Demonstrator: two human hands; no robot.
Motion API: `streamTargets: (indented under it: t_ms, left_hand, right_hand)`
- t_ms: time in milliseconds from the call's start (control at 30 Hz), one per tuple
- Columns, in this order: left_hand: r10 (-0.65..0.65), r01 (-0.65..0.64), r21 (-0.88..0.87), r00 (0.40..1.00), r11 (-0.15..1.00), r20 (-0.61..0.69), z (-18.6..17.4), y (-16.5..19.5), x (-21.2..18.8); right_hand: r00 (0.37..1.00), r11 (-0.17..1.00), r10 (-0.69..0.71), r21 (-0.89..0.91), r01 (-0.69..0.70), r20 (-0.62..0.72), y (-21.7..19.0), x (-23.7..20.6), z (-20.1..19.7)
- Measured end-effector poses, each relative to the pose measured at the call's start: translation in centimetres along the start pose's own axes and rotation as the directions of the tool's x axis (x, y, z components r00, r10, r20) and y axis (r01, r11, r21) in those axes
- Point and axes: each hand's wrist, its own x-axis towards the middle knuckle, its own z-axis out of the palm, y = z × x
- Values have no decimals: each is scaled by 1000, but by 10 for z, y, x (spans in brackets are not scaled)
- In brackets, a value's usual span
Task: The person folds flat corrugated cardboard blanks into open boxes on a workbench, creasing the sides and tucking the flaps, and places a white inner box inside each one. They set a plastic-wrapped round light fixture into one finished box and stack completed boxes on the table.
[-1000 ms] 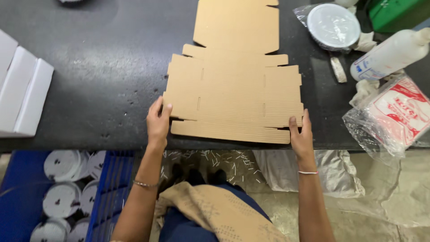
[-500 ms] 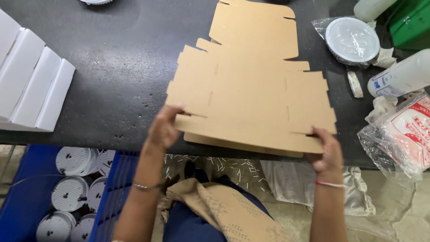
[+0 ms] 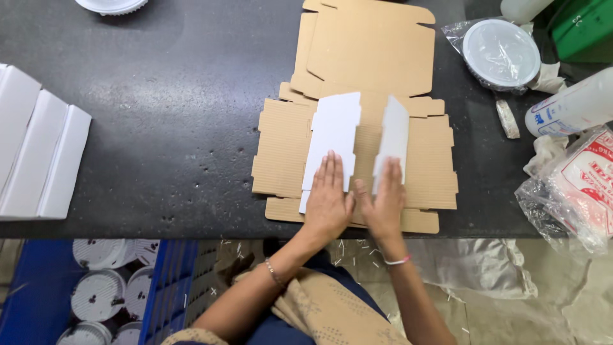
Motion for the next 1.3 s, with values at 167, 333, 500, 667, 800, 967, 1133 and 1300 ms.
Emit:
streamTargets:
  t_ms: [167, 333, 500, 667, 800, 967, 1133, 1300]
  left_hand:
    - [75, -98, 235, 992, 967, 105, 16, -1, -15]
    - [-65, 61, 22, 953, 998, 296, 12, -22, 21]
    - [-442, 354, -501, 895, 790, -65, 10, -90, 129]
    - [-651, 520, -777, 733, 354, 194, 17, -110, 171]
    - [-513, 323, -862, 854, 391, 88, 20, -114, 163]
    - [-294, 269, -214, 951, 939, -95, 17, -109, 143]
    - [26, -14, 157, 997, 988, -71, 2, -104, 136]
    - [66, -61, 138, 997, 989, -30, 2, -101, 156]
  right_hand:
    - [998, 956, -59, -287, 63, 23, -11, -5, 26]
    - [995, 996, 23, 86, -32, 100, 21, 36, -14]
    - [942, 513, 326, 823, -245, 77, 51, 134, -37]
    - [947, 196, 271, 954, -229, 172, 60, 174, -33]
    - [988, 273, 155, 961, -35, -8, 53, 167, -22]
    - [934, 947, 85, 319, 32, -346, 26, 154, -1]
    - [982, 966, -15, -255, -35, -190, 10, 141, 5]
    - [941, 916, -287, -337, 215, -178, 12, 151, -3]
